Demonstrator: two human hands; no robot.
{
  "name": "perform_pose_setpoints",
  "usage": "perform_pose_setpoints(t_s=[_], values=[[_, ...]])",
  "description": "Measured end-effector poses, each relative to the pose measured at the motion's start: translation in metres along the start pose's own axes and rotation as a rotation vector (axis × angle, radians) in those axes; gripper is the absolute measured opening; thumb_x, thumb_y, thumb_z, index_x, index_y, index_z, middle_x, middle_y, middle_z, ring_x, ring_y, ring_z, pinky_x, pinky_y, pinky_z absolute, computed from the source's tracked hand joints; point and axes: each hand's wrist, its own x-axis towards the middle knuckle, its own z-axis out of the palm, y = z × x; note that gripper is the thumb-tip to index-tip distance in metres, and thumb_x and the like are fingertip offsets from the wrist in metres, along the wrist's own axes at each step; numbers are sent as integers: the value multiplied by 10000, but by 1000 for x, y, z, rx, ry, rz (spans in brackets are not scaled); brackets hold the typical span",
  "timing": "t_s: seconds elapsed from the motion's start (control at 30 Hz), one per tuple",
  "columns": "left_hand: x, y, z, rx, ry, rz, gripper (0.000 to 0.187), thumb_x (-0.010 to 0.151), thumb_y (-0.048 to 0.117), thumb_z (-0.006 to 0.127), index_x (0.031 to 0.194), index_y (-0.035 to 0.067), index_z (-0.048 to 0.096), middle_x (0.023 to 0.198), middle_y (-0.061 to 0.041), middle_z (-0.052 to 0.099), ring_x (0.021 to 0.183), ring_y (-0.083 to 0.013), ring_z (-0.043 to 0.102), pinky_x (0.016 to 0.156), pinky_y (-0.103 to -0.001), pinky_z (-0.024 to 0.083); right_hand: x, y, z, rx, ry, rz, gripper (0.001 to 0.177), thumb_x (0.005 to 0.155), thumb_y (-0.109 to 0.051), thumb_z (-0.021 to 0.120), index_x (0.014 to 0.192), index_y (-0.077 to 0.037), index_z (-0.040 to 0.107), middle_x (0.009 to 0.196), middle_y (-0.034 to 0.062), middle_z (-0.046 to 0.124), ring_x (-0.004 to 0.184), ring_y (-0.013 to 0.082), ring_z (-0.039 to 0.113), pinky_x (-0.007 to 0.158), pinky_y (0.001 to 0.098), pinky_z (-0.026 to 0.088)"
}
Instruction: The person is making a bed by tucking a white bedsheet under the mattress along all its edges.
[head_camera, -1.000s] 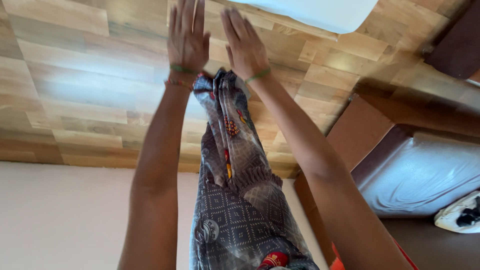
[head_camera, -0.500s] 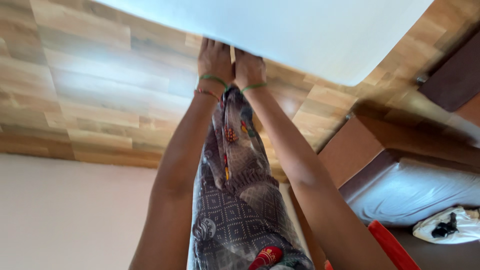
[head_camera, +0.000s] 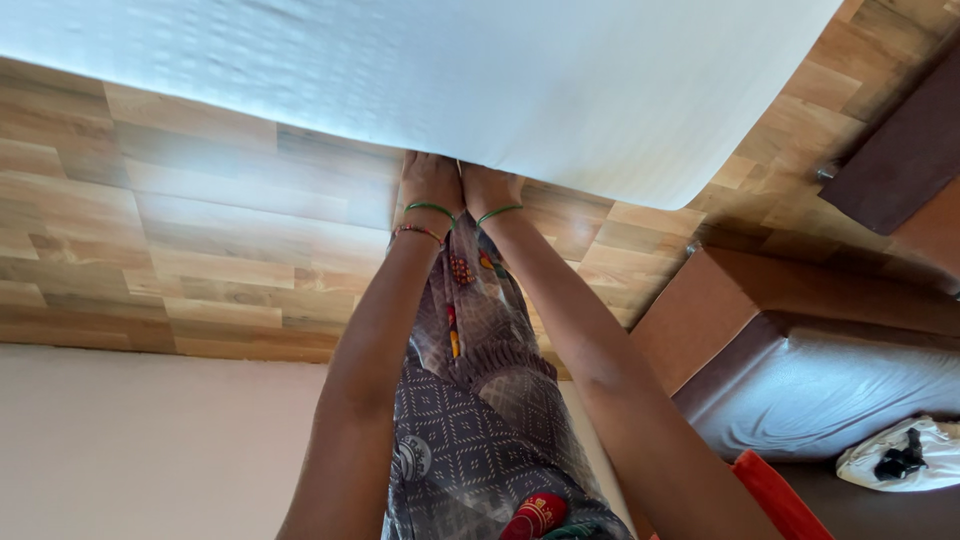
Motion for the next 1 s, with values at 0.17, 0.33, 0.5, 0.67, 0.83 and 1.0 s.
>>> perform_pose_setpoints(t_s=[0.17,0.33,0.5,0.67,0.83,1.0], values=[[12,4,5,3,135,6,610,884,303,617,1422,19,570,1537,-165,462,1473,-334,318,1240,-489,139,8,11,4,-9,-63,-50,347,985,-169,564,1296,-50,662,1347,204,633,1274,370,578,1106,523,441],[36,4,6,1,276,37,631,932,290,629,1485,13,505,1586,-196,388,1504,-378,255,1265,-519,105,27,25,7,36,93,-99,471,929,-219,617,1380,-86,576,1326,214,623,1238,413,564,1055,539,435],[31,-5,7,-133,381,55,776,947,318,694,1595,-5,415,1636,-152,355,1546,-334,274,1309,-472,159,19,33,-13,117,169,-204,750,824,-4,671,1535,-45,435,1510,198,487,1336,406,497,1167,492,371],[-2,-9,91,-181,289,17,787,970,410,695,1568,40,342,1659,-160,264,1557,-308,211,1277,-494,152,-34,51,6,-43,354,-342,711,853,-17,718,1501,-5,425,1643,235,390,1532,359,318,1262,441,274],[-66,-74,149,-77,-107,-249,924,879,493,678,1605,119,246,1692,-140,117,1553,-327,97,1243,-518,115,-67,30,17,33,-54,-348,773,823,-60,728,1503,51,379,1531,237,443,1434,381,393,1203,492,287],[-57,-141,94,-14,407,-75,952,929,429,763,1640,4,293,1712,-212,205,1580,-367,163,1279,-521,127,-32,-15,-10,120,21,-366,816,922,-85,749,1609,57,330,1546,239,458,1348,377,496,1213,430,407]])
